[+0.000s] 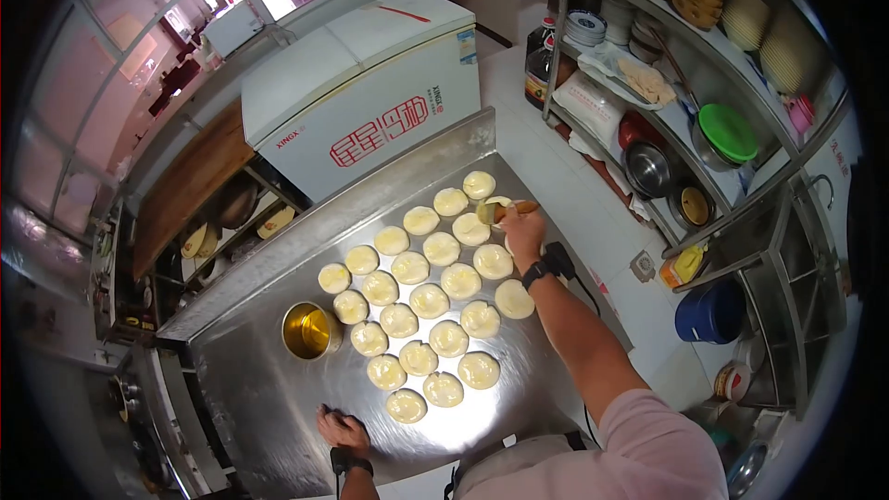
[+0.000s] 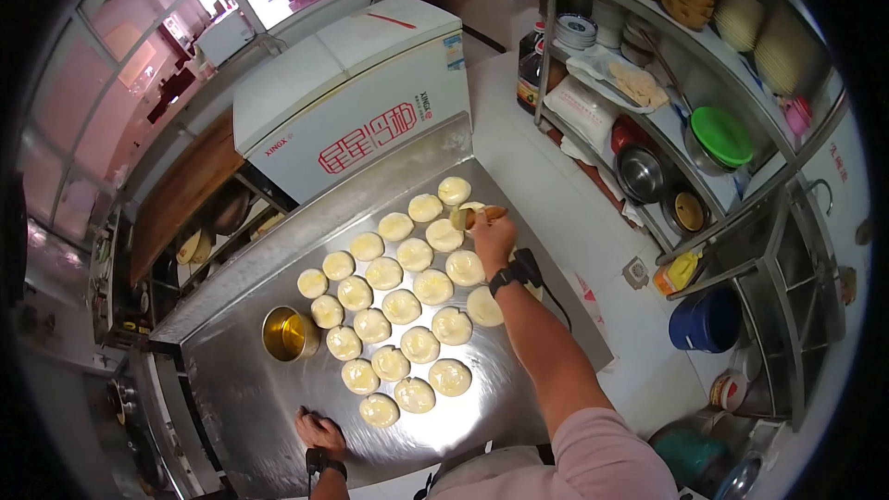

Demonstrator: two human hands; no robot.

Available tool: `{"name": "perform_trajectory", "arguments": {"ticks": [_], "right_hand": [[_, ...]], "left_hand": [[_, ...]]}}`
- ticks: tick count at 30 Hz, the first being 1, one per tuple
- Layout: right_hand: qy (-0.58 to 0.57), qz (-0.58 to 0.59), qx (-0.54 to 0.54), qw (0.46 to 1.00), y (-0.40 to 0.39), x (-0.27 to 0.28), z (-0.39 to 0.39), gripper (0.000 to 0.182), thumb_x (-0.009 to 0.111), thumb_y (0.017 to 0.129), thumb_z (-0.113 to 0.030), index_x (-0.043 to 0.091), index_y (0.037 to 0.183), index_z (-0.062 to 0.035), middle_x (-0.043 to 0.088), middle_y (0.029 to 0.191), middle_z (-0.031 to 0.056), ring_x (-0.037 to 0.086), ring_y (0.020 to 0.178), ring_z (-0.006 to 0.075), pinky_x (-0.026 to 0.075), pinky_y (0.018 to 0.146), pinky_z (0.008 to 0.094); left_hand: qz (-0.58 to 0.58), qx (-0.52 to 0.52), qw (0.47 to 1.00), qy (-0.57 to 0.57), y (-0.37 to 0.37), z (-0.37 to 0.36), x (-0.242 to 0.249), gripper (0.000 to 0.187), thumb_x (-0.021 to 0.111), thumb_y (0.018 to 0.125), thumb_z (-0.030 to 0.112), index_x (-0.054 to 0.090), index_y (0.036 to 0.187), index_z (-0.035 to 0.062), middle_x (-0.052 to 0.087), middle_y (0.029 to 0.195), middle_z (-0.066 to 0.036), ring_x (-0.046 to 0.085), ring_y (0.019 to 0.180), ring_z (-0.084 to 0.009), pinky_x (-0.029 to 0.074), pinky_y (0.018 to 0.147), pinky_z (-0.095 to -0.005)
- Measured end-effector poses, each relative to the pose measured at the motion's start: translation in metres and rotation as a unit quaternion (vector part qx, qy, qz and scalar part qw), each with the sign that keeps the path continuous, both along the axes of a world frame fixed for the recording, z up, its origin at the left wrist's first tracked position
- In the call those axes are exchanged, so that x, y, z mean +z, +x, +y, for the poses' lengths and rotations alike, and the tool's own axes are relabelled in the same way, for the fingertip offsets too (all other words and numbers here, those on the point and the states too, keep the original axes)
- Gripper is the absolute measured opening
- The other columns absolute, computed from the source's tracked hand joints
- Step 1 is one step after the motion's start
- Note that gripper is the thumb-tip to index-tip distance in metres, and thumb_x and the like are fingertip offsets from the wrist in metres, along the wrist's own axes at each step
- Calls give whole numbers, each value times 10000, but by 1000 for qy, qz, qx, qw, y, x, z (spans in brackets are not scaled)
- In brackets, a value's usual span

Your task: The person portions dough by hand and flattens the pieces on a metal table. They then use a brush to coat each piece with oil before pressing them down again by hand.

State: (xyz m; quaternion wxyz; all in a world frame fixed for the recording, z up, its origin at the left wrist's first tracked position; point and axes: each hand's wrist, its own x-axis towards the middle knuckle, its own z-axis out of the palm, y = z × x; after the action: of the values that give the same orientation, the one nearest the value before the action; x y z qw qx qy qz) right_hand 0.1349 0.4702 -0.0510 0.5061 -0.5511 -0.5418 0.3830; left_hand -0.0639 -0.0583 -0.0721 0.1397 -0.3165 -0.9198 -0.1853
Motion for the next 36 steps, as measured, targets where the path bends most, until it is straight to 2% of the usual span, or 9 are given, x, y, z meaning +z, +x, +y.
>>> {"name": "perform_trajectory", "arguments": {"ticks": [2, 6, 11, 13, 20, 23, 26, 28, 36], "right_hand": [[-69, 191, 40, 978, 16, 25, -13, 276, 660, 911, -166, 659, 728, 41, 646, 587, 86, 656, 552, 165, 510, 514, 292], [-17, 126, 4, 992, 48, 27, -3, 204, 658, 907, -142, 653, 853, 55, 668, 663, 91, 652, 564, 146, 536, 519, 263], [-57, 217, 3, 975, 52, 41, 24, 190, 658, 905, -139, 655, 828, 35, 656, 642, 90, 646, 556, 150, 512, 498, 281], [-70, 92, 10, 993, 55, 28, 34, 190, 643, 925, -135, 645, 922, 55, 679, 719, 103, 647, 557, 147, 548, 535, 260], [-40, 158, -11, 987, -16, 30, 60, 229, 663, 883, -167, 667, 813, 52, 670, 641, 120, 651, 549, 200, 515, 505, 332], [-50, -11, -87, 995, -23, 7, 69, 215, 646, 884, -153, 671, 811, 48, 669, 646, 117, 649, 557, 199, 517, 516, 328], [-45, 64, -17, 997, -27, 14, 41, 154, 628, 924, -123, 625, 883, 26, 636, 673, 62, 598, 537, 125, 498, 492, 262], [-101, 250, 61, 961, -51, 33, -4, 160, 627, 928, -134, 626, 900, 23, 653, 716, 69, 618, 556, 128, 511, 506, 252], [-201, 241, 306, 899, -162, 110, -168, 212, 631, 954, -160, 634, 957, 51, 687, 815, 116, 687, 693, 162, 577, 617, 260]], "left_hand": [[-2, -2, 1000, 4, 2, 1, 2, 130, 485, 852, 67, 534, 913, -38, 543, 1275, -298, 492, 1191, -478, 371, 1024, -556], [-3, 6, 1000, 4, 4, 6, 6, 121, 489, 848, 65, 534, 909, -29, 552, 1268, -287, 503, 1183, -471, 378, 1021, -550], [2, 14, 1000, 0, 3, 3, 5, 114, 497, 841, 67, 534, 898, -24, 561, 1244, -274, 510, 1173, -463, 381, 1018, -546], [13, 3, 1000, 10, 1, 2, 1, 115, 506, 830, 76, 532, 887, -20, 563, 1227, -270, 512, 1151, -467, 379, 1015, -548], [71, -19, 996, 55, -1, 1, -8, 153, 522, 766, 71, 534, 882, -28, 580, 1170, -284, 535, 1063, -484, 412, 965, -547], [65, -10, 996, 63, 0, 0, -9, 157, 531, 756, 77, 543, 876, -23, 580, 1164, -282, 538, 1068, -479, 407, 976, -555], [44, -10, 997, 55, 2, 0, -4, 167, 538, 755, 90, 543, 880, -20, 581, 1169, -279, 534, 1076, -480, 405, 982, -552], [28, 3, 999, 44, 2, -1, -5, 179, 544, 755, 98, 545, 891, -19, 574, 1186, -278, 527, 1089, -480, 398, 990, -555], [9, -14, 998, 55, -2, -1, -6, 195, 573, 741, 90, 551, 905, -13, 554, 1225, -260, 508, 1158, -453, 353, 1056, -565]]}}
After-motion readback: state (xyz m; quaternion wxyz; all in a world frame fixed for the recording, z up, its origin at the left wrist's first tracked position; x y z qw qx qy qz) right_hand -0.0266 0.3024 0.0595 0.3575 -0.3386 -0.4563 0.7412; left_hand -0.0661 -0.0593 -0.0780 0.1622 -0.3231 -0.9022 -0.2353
